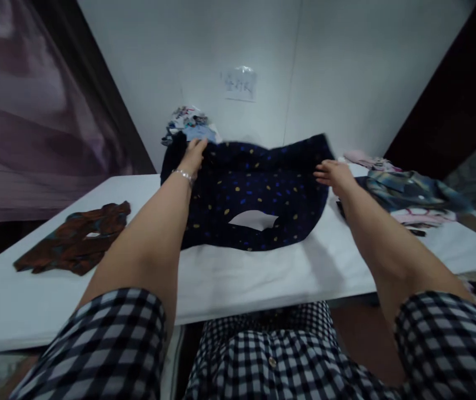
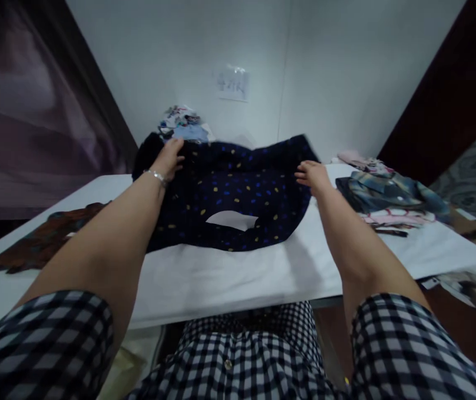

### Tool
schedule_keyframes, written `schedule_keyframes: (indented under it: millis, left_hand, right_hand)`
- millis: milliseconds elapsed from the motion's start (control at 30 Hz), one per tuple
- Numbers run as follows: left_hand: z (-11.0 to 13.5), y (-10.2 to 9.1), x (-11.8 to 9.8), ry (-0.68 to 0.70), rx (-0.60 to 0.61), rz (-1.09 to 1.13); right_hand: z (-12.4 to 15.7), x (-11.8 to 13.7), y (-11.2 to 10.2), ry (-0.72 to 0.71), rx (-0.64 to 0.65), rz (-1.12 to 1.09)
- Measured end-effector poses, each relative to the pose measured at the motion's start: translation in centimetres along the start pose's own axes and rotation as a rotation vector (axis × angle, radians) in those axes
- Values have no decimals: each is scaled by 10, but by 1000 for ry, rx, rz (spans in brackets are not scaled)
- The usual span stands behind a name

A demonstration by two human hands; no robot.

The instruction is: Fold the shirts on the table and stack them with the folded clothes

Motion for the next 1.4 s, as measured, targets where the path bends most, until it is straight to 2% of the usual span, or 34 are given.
schedule_keyframes:
  millis: [33, 100, 167, 233, 300, 367, 433, 500, 600, 700, 767, 867, 933, 1033, 1133, 1200, 1267, 1333, 1400]
  left_hand:
    - [15, 2, 26, -141, 18, -26]
    - [55, 5, 61, -305, 63, -50]
    - [102, 13, 77, -335, 150, -76]
    - [151, 25, 86, -323, 298, -191]
    - [195, 37, 86, -231, 409, -308]
    - [232, 50, 82, -112, 518, -436]
    - [258, 57, 83, -53, 570, -596]
    - [274, 61, 86, -38, 595, -736]
    - [283, 67, 89, -34, 633, -844]
    - [286, 74, 89, -24, 706, -857]
    - [286, 76, 89, -19, 740, -852]
    - [279, 73, 90, -17, 717, -871]
    - [271, 69, 91, -48, 689, -887]
    - [258, 58, 82, -102, 602, -875]
    - [248, 47, 47, 42, 476, -819]
    - [250, 39, 26, 157, 447, -773]
    - [255, 29, 15, 200, 428, -743]
    - [262, 19, 15, 186, 415, -733]
    - [273, 18, 22, 147, 486, -734]
  right_hand:
    - [6, -26, 5, 17, 28, 60]
    - [29, -76, 20, 22, 179, 220]
    - [56, -119, 23, -5, 230, 502]
    - [78, -150, 17, -8, 204, 607]
    - [92, -167, 11, -20, 173, 672]
    - [100, -173, 11, -27, 170, 761]
    - [105, -173, 19, -24, 180, 835]
    - [109, -167, 34, -41, 203, 850]
    - [118, -157, 69, -102, 294, 818]
    - [125, -151, 97, -178, 364, 857]
    - [127, -147, 108, -252, 377, 942]
    - [126, -144, 117, -352, 418, 1001]
    - [125, -142, 115, -386, 444, 963]
    - [124, -132, 95, -347, 404, 750]
    - [134, -118, 66, -252, 356, 477]
    - [151, -109, 56, -200, 374, 354]
    - [175, -103, 57, -167, 441, 267]
    - [200, -101, 68, -158, 552, 234]
    - [217, -108, 80, -136, 678, 252]
Point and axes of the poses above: each hand's wrist, its own z-axis away from the middle knuckle, its own y-axis out of the palm, x = y × z, the point moved 9 cm from there along -z, towards the middle knuckle, and after that the axes turned 12 degrees about z, right-handed, at the moved point
